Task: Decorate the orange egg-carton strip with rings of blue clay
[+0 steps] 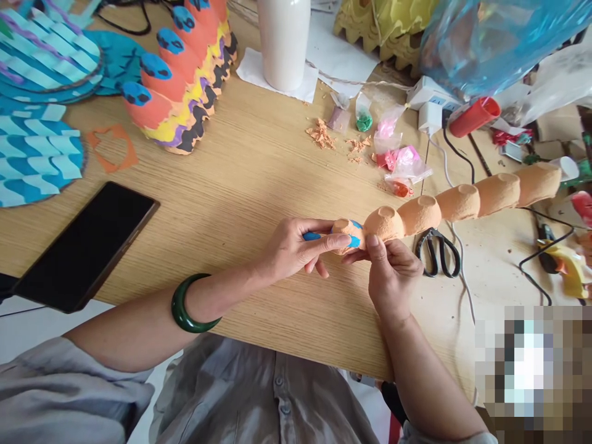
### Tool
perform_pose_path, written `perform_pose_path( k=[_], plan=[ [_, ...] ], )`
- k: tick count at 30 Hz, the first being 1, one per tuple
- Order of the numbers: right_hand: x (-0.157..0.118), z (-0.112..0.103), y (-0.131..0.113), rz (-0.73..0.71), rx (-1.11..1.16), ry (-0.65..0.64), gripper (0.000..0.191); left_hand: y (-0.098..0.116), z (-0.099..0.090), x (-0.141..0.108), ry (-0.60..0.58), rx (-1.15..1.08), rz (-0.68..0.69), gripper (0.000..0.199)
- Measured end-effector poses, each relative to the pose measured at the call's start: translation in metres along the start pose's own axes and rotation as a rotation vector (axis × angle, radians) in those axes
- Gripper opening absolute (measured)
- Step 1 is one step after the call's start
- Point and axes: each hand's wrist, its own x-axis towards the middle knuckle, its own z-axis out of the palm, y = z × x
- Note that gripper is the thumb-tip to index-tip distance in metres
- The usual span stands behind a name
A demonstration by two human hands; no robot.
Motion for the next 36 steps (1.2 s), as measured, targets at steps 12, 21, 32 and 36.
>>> perform_pose_path(
  k=[12, 21, 32, 36],
  plan=[
    [0.009, -0.007, 0.008, 0.026, 0.12, -0.028, 0.037, 0.003, -0.002, 0.0, 0.008, 0.028, 0.031, 0.051],
    [0.015, -0.016, 0.004, 0.055, 0.177, -0.131, 0.035, 0.003, -0.005, 0.001, -0.012, 0.108, 0.12, 0.048],
    [0.021, -0.013, 0.009, 0.051, 0.321, -0.098, 0.034, 0.003, -0.004, 0.0, -0.003, 0.015, 0.205, 0.049],
    [0.019, -0.012, 0.009, 0.037, 0.35, -0.114, 0.029, 0.002, -0.004, 0.001, -0.029, -0.021, 0.153, 0.079]
  ],
)
